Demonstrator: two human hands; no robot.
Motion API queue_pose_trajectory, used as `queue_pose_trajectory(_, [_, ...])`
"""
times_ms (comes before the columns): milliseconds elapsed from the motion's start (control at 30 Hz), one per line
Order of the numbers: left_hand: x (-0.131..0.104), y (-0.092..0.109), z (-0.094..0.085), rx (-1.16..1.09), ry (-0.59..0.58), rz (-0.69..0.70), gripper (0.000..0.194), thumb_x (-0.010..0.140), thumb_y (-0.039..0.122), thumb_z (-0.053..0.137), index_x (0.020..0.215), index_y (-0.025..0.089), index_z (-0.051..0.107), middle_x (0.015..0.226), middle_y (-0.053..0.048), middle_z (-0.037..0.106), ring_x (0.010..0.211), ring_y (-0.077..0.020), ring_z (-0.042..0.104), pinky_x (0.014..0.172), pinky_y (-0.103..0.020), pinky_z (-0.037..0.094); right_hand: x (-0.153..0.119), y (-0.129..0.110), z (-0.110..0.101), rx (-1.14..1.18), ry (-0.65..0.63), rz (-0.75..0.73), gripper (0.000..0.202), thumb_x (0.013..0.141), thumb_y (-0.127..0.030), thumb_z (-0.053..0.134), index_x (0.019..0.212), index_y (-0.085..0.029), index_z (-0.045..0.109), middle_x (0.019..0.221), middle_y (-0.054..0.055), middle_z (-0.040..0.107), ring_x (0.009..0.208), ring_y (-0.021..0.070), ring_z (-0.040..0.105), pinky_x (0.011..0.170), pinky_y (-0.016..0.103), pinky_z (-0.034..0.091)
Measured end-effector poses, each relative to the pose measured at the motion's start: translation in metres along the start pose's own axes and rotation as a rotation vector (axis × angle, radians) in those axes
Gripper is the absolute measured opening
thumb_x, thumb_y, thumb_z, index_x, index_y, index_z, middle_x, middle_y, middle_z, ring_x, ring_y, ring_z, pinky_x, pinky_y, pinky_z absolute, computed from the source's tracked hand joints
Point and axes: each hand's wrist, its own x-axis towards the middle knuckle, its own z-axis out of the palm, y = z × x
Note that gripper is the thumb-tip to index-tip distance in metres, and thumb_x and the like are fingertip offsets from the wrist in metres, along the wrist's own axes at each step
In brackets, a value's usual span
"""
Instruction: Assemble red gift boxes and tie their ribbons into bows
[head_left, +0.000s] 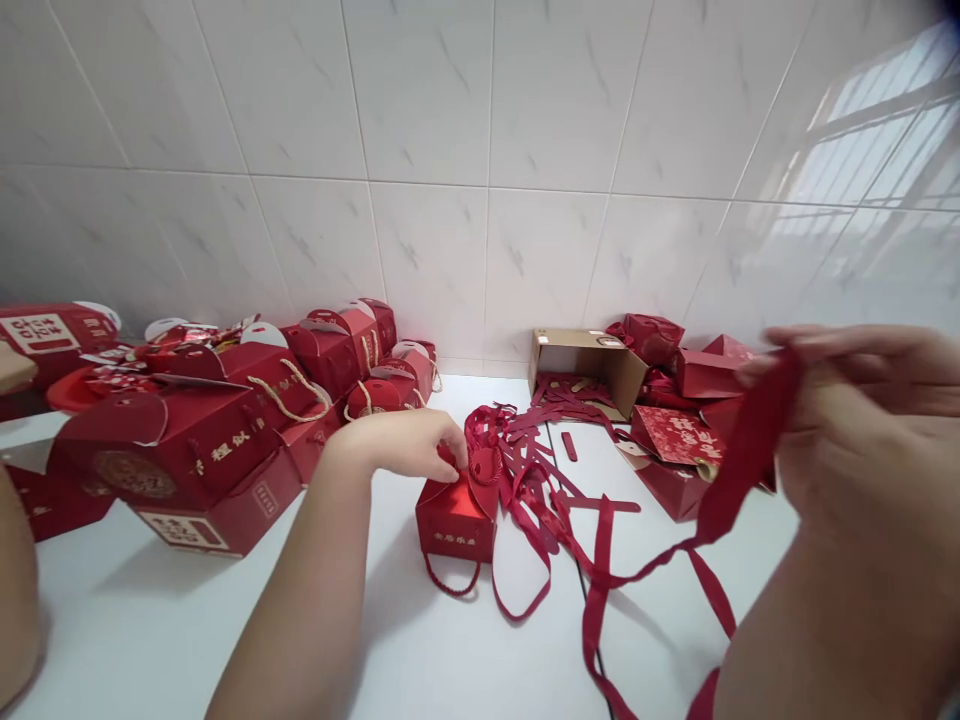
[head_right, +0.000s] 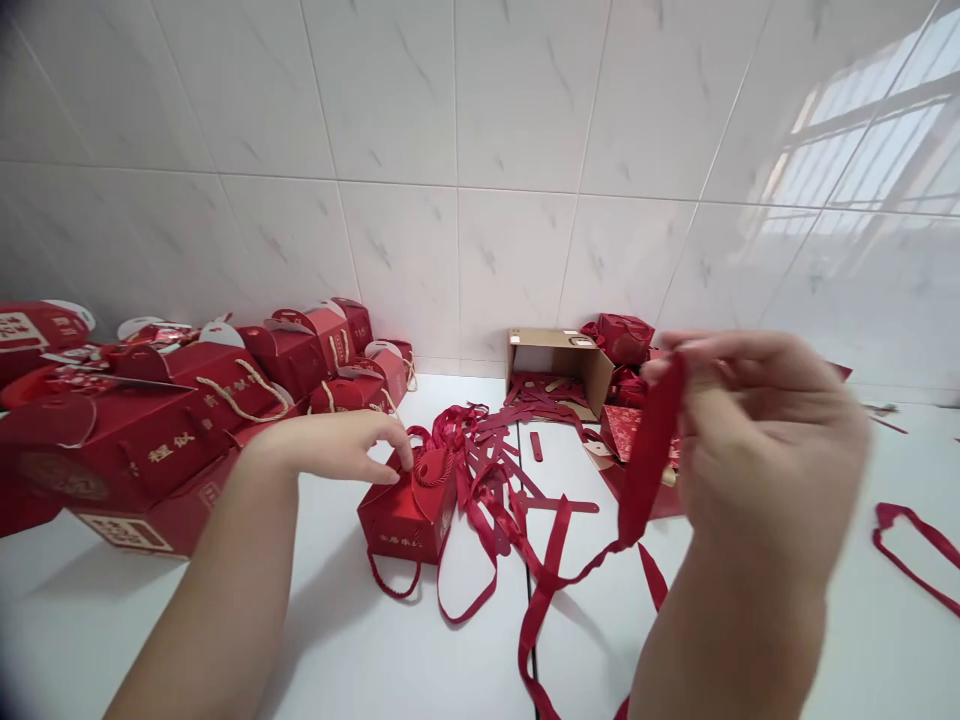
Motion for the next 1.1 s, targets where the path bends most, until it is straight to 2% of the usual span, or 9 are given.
queue_pose_trajectory(100, [0.025,-0.008,0.007,0.032,0.05,-0.048,0.044,0.062,0.027,0.064,0.106,0.026,0.067,0.108,-0.004,0.067,0.092,-0.0245,0.061,0.068,-0.027,0.045,0.008,0.003,0.024,0.026,0.026,0.042,0.008,0.08,-0.029,0.069,0.086,-0.024,0.068,0.085,0.003,0.07,0.076,0.018,0.068,0.067,0.034,0.058])
queue_pose_trajectory(167, [0.034,-0.009,0.01,0.018,0.04,0.001,0.046,0.062,0.024,0.063,0.107,0.028,0.066,0.105,-0.001,0.068,0.088,-0.0213,0.062,0.065,-0.024,0.045,0.011,0.006,0.037,0.048,-0.129,0.081,0.013,0.078,-0.029,0.07,0.09,-0.023,0.069,0.085,0.002,0.07,0.074,0.0156,0.067,0.067,0.031,0.057])
queue_pose_trajectory(300, [0.042,-0.007,0.011,-0.001,0.08,0.034,0.02,0.069,0.027,0.059,0.086,0.022,0.069,0.091,0.0,0.07,0.08,-0.0179,0.063,0.063,-0.022,0.045,0.009,0.017,0.057,0.147,-0.389,0.256,0.023,0.073,-0.028,0.073,0.093,-0.02,0.065,0.085,0.002,0.067,0.071,0.0132,0.065,0.063,0.027,0.054])
queue_pose_trajectory(433, [0.043,-0.01,0.007,0.015,0.307,-0.106,0.032,0.086,0.034,0.039,0.106,0.019,0.06,0.102,-0.008,0.068,0.079,-0.0198,0.063,0.061,-0.026,0.044,0.001,0.028,0.077,0.199,-0.625,0.463,0.021,0.07,-0.031,0.074,0.073,-0.017,0.059,0.067,0.0,0.063,0.06,0.0116,0.061,0.055,0.024,0.049])
queue_pose_trajectory(500, [0.04,-0.013,0.004,0.033,0.346,-0.157,0.033,0.086,0.032,0.037,0.109,0.018,0.057,0.104,-0.011,0.067,0.079,-0.0208,0.063,0.059,-0.027,0.043,-0.004,0.034,0.088,0.184,-0.728,0.517,0.018,0.071,-0.03,0.073,0.071,-0.016,0.061,0.065,0.0,0.064,0.059,0.0116,0.061,0.057,0.025,0.05])
queue_pose_trajectory(667, [0.032,-0.014,0.004,0.061,0.086,-0.027,0.023,0.068,0.03,0.061,0.089,0.022,0.067,0.088,-0.002,0.067,0.075,-0.0185,0.061,0.056,-0.023,0.04,-0.018,0.049,0.112,0.152,-0.873,0.56,0.005,0.074,-0.017,0.065,0.078,-0.016,0.067,0.081,0.005,0.071,0.078,0.015,0.066,0.073,0.029,0.051])
queue_pose_trajectory(767, [0.034,-0.008,0.009,0.064,-0.035,0.039,0.025,0.064,0.031,0.063,0.087,0.021,0.068,0.078,-0.001,0.064,0.065,-0.0164,0.056,0.052,-0.023,0.036,-0.026,0.056,0.119,0.099,-0.974,0.5,0.012,0.076,-0.015,0.061,0.086,-0.017,0.067,0.088,0.005,0.069,0.079,0.0152,0.065,0.067,0.027,0.05])
queue_pose_trajectory(933, [0.039,-0.004,0.011,0.024,-0.088,0.126,0.023,0.067,0.034,0.062,0.083,0.019,0.067,0.069,0.001,0.058,0.059,-0.014,0.048,0.051,-0.024,0.033,-0.036,0.063,0.123,-0.028,-1.045,0.443,0.028,0.072,-0.016,0.065,0.099,-0.022,0.056,0.103,0.003,0.061,0.071,0.0109,0.058,0.056,0.022,0.043])
queue_pose_trajectory(1100, [0.038,-0.005,0.008,-0.062,-0.107,0.198,0.022,0.072,0.036,0.059,0.084,0.019,0.067,0.074,0.001,0.062,0.066,-0.0143,0.052,0.058,-0.023,0.037,-0.041,0.067,0.127,-0.007,-1.035,0.452,0.031,0.07,-0.017,0.065,0.097,-0.023,0.049,0.107,0.002,0.055,0.066,0.0083,0.054,0.053,0.021,0.039])
